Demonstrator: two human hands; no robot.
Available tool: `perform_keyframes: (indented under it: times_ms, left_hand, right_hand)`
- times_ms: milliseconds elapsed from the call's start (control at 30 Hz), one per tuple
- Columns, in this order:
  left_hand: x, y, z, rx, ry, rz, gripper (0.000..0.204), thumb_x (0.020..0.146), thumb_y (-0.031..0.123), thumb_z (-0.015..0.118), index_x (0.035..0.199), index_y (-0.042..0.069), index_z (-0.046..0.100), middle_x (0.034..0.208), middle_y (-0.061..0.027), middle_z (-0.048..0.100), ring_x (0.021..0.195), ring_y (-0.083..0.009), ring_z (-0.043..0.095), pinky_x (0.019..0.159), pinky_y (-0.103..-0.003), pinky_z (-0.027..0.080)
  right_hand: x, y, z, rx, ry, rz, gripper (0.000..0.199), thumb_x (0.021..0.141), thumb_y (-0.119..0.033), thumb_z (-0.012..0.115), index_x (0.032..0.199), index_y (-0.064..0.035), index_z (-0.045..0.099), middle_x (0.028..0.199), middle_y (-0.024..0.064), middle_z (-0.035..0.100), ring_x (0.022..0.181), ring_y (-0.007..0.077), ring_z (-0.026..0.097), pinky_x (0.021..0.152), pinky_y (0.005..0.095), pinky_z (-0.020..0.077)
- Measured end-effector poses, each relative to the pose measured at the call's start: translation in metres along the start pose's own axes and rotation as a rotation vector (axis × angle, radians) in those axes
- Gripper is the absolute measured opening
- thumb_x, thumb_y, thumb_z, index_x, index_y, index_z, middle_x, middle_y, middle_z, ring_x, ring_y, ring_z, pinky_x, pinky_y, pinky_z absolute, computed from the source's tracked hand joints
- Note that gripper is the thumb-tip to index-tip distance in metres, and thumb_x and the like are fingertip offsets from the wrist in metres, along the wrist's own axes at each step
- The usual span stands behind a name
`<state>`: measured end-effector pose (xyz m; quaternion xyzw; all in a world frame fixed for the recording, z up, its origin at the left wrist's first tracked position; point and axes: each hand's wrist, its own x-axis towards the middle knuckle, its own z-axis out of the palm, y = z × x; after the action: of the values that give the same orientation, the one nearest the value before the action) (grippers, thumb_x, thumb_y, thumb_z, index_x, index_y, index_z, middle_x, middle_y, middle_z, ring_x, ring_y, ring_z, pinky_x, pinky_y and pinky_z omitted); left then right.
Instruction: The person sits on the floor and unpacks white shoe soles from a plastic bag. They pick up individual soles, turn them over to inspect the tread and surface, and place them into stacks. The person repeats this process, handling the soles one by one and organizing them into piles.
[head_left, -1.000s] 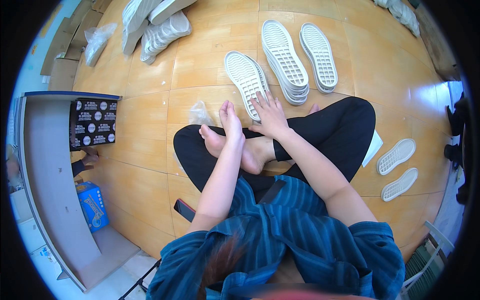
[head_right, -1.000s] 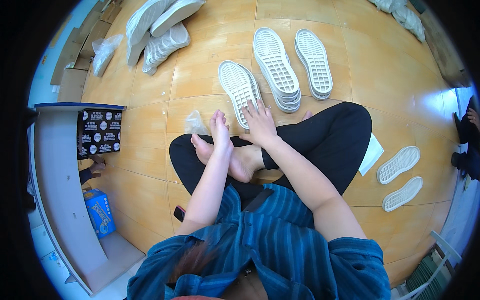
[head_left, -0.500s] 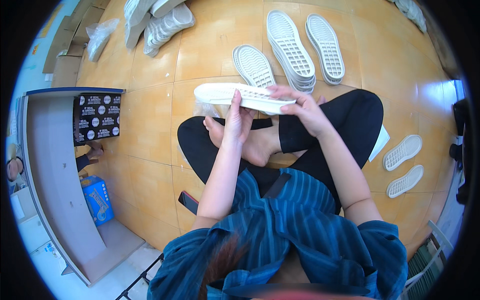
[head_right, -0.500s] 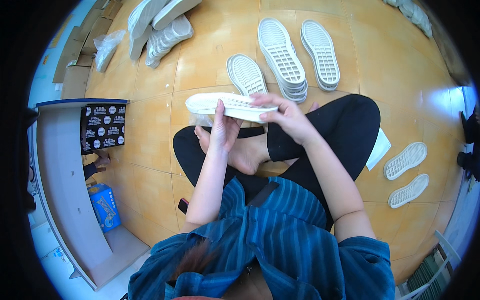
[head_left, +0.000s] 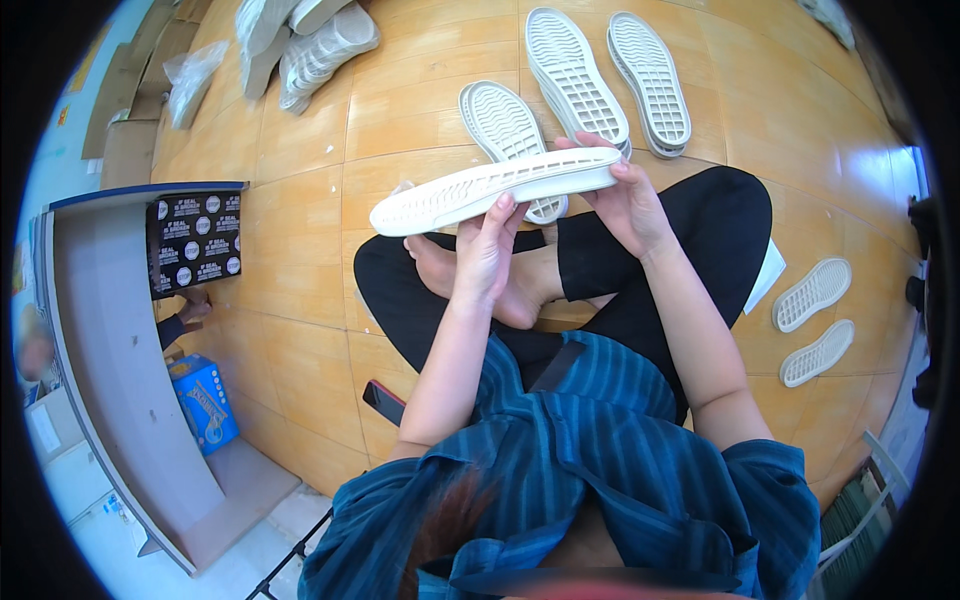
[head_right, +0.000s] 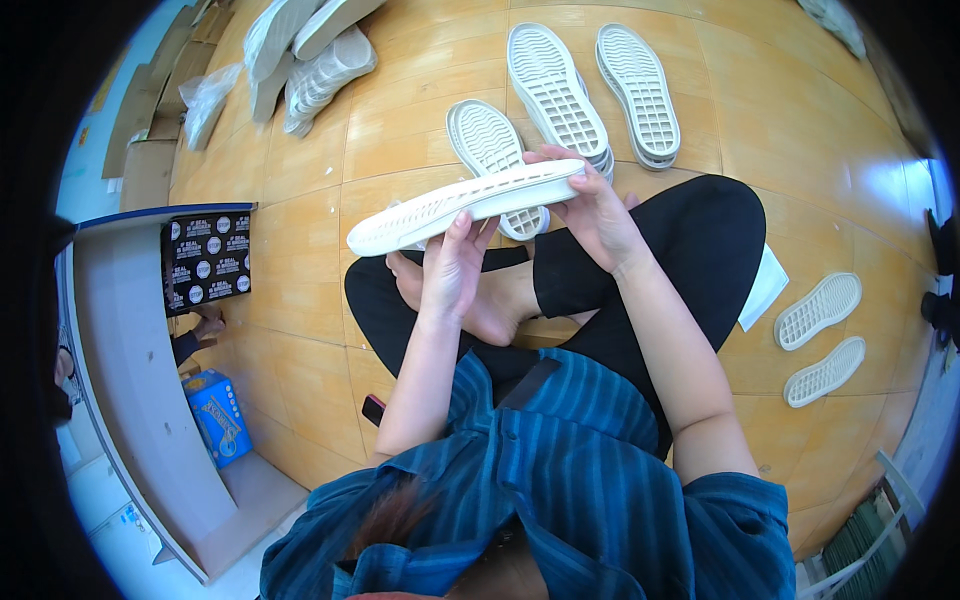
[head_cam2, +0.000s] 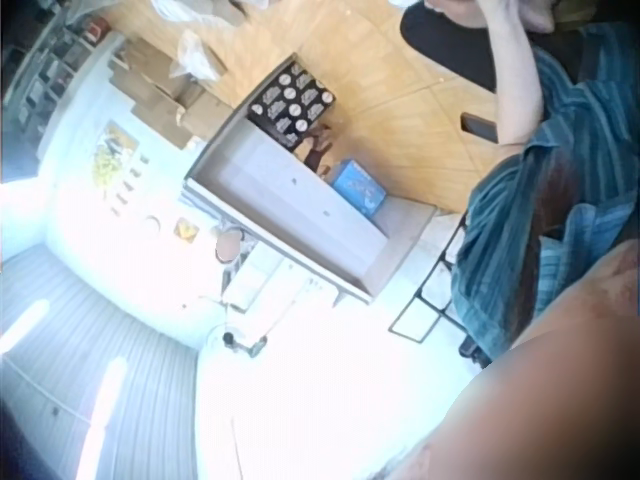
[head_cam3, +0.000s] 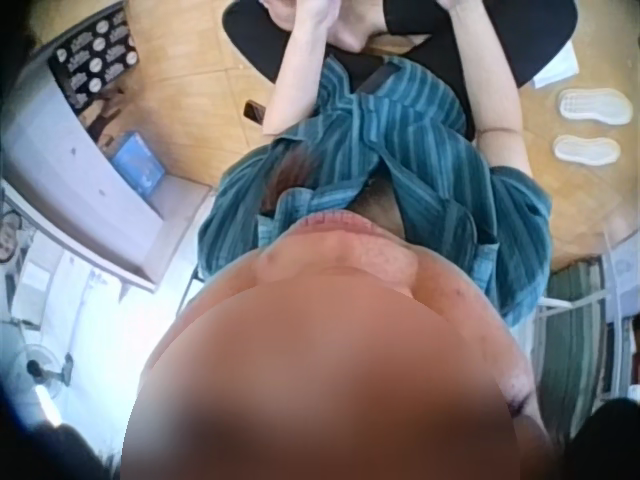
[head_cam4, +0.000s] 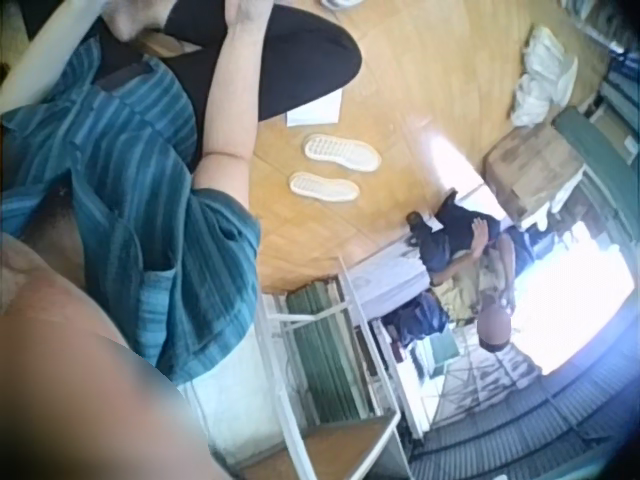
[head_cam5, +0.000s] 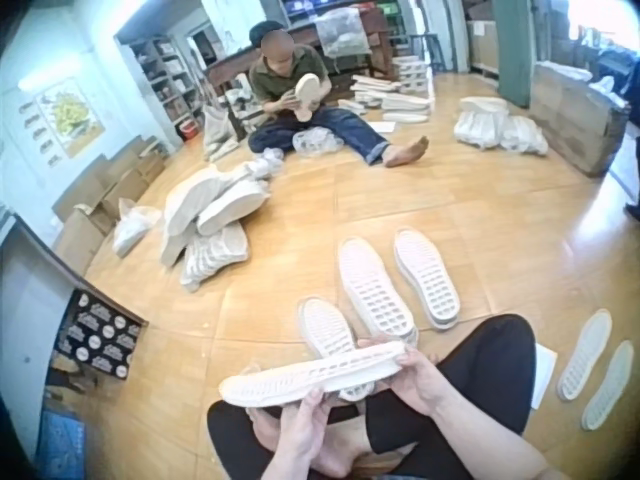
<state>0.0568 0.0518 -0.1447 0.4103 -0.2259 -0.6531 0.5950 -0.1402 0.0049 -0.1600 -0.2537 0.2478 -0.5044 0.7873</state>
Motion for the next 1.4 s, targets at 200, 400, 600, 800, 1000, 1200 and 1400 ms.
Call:
perform_keyframes:
  times_ms: [200, 400, 600, 800, 1000, 1200, 1400]
  left_hand:
    - [0.008, 0.008, 0.009, 0.056, 0.135, 0.165, 0.047, 0.093, 0.018, 0.068, 0.128, 0.004, 0.041, 0.126, -0.0102, 0.053, 0.120, -0.0217, 0.055, 0.111, -0.042, 0.042]
    - [0.008, 0.024, 0.011, 0.106, 0.141, 0.239, 0.048, 0.092, 0.020, 0.070, 0.127, 0.004, 0.042, 0.124, -0.0109, 0.053, 0.119, -0.0232, 0.055, 0.110, -0.042, 0.043]
    - [0.008, 0.030, 0.008, -0.053, 0.145, 0.181, 0.049, 0.094, 0.032, 0.067, 0.127, 0.003, 0.045, 0.122, -0.0132, 0.054, 0.119, -0.0274, 0.055, 0.109, -0.043, 0.043]
    - [0.008, 0.040, 0.007, -0.297, 0.149, 0.028, 0.080, 0.087, 0.054, 0.068, 0.128, -0.007, 0.037, 0.123, -0.0189, 0.047, 0.122, -0.0319, 0.052, 0.113, -0.044, 0.041]
    - [0.008, 0.048, 0.006, -0.563, 0.105, -0.126, 0.089, 0.086, 0.059, 0.066, 0.131, -0.011, 0.034, 0.125, -0.0204, 0.046, 0.124, -0.0319, 0.051, 0.114, -0.045, 0.039]
    - [0.010, 0.047, 0.000, -0.869, -0.314, -0.216, 0.072, 0.095, 0.040, 0.058, 0.144, -0.006, 0.032, 0.137, -0.0234, 0.042, 0.119, -0.0329, 0.052, 0.113, -0.049, 0.038]
    - [0.009, 0.032, -0.005, -1.084, -0.645, -0.217, 0.102, 0.072, 0.039, 0.085, 0.149, 0.004, 0.029, 0.146, -0.0201, 0.037, 0.116, -0.0298, 0.050, 0.104, -0.045, 0.047]
  right_hand:
    - [0.009, 0.016, -0.002, -0.069, 0.272, 0.196, 0.060, 0.104, -0.049, 0.034, 0.144, -0.0044, 0.038, 0.142, 0.0150, 0.048, 0.130, 0.0257, 0.048, 0.109, 0.0391, 0.0359]
    - [0.011, 0.022, -0.009, -0.086, 0.258, 0.249, 0.055, 0.106, -0.045, 0.033, 0.139, -0.0022, 0.043, 0.133, 0.0133, 0.054, 0.122, 0.0243, 0.053, 0.099, 0.0361, 0.0401]
    - [0.012, 0.025, -0.013, -0.174, 0.233, 0.253, 0.043, 0.105, -0.036, 0.041, 0.129, -0.0023, 0.054, 0.124, 0.0096, 0.060, 0.114, 0.0197, 0.058, 0.092, 0.0318, 0.0435]
    - [0.011, 0.025, -0.012, -0.188, 0.232, 0.247, 0.041, 0.105, -0.034, 0.041, 0.127, -0.0023, 0.055, 0.123, 0.0087, 0.060, 0.112, 0.0186, 0.059, 0.090, 0.0307, 0.0445]
    - [0.010, 0.024, -0.010, -0.189, 0.222, 0.230, 0.040, 0.105, -0.032, 0.042, 0.127, -0.0015, 0.055, 0.125, 0.0099, 0.060, 0.112, 0.0191, 0.059, 0.091, 0.0308, 0.0460]
    - [0.010, 0.025, -0.010, -0.203, 0.219, 0.234, 0.041, 0.105, -0.032, 0.042, 0.128, -0.0007, 0.055, 0.125, 0.0108, 0.060, 0.112, 0.0197, 0.059, 0.092, 0.0315, 0.0460]
    - [0.010, 0.024, -0.009, -0.233, 0.217, 0.233, 0.041, 0.105, -0.033, 0.041, 0.129, -0.0015, 0.054, 0.125, 0.0110, 0.060, 0.114, 0.0197, 0.058, 0.094, 0.0321, 0.0451]
